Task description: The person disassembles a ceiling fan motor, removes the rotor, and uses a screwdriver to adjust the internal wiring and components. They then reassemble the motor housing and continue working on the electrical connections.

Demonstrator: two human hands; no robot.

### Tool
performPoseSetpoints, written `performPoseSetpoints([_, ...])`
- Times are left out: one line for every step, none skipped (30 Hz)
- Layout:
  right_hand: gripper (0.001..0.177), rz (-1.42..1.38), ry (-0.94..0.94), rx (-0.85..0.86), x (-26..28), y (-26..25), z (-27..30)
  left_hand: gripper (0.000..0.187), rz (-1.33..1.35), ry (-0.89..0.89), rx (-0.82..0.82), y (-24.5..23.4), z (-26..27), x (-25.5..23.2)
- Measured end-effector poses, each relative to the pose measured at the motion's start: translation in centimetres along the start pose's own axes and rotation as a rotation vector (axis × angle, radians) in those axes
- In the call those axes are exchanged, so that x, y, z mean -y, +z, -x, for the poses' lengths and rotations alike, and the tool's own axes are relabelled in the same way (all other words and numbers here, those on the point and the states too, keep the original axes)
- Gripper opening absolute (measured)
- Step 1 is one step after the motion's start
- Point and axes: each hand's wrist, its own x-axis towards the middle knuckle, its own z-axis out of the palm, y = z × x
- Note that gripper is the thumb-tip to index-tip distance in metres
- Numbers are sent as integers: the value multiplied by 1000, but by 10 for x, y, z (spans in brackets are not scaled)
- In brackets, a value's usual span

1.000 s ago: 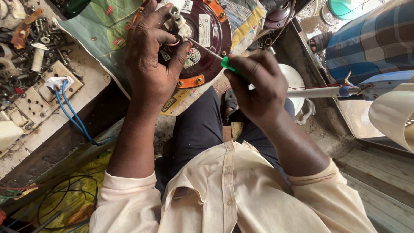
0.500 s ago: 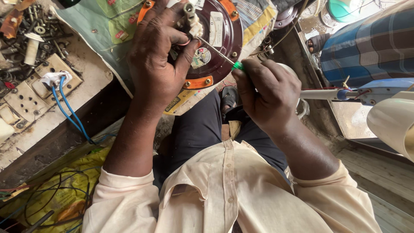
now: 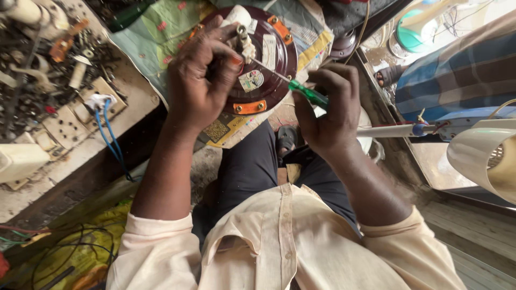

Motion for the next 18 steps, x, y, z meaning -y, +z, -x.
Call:
performPoseSetpoints([33, -118, 35, -19, -4, 3, 4, 10, -3, -88, 11, -1, -5, -1])
performPoseSetpoints([36, -212, 59, -68, -8, 9, 9, 10, -6, -176, 23, -1, -11, -2])
performPoseSetpoints([38, -307, 86, -111, -10, 17, 15, 11, -7, -272, 37, -2, -13, -4])
performPoseSetpoints([40, -402, 113, -153, -13, 23, 20, 9, -71, -161, 50, -3, -12, -7])
performPoseSetpoints([39, -430, 161, -165, -15, 26, 23, 7, -135, -48, 61, -5, -12, -9])
performPoseSetpoints([37, -457, 208, -176, -15, 29, 25, 6, -198, 66, 76, -8, -12, -12])
performPoseSetpoints([35, -484, 261, -188, -15, 31, 28, 7, -212, 63, 101, -10, -12, -14])
performPoseSetpoints([37, -460, 238, -167, -16, 30, 27, 8, -226, 59, 126, -12, -12, -15])
performPoseSetpoints([40, -435, 217, -147, -16, 28, 24, 9, -239, 55, 151, -14, -13, -16])
performPoseSetpoints([42, -409, 195, -126, -16, 26, 21, 10, -245, 55, 165, -15, -14, -16])
performPoseSetpoints([34, -311, 268, -89, -15, 21, 20, 12, -248, 48, 179, -16, -13, -17])
performPoseSetpoints([27, -214, 338, -50, -14, 14, 19, 13, -251, 42, 193, -16, -12, -17])
performPoseSetpoints([21, -118, 406, -8, -14, 9, 18, 15, -260, 54, 195, -16, -11, -17])
performPoseSetpoints([21, -90, 375, -14, -12, 7, 19, 17, -270, 67, 197, -15, -10, -17])
performPoseSetpoints([22, -65, 337, -25, -11, 6, 18, 18, -283, 85, 196, -15, -11, -16])
performPoseSetpoints([23, -40, 299, -35, -9, 7, 18, 19, -293, 92, 202, -15, -13, -15])
performPoseSetpoints([24, -51, 220, -60, -6, 9, 18, 20, -303, 94, 210, -15, -13, -13])
performPoseSetpoints([25, -65, 141, -85, -3, 11, 19, 21, -313, 96, 218, -15, -13, -12])
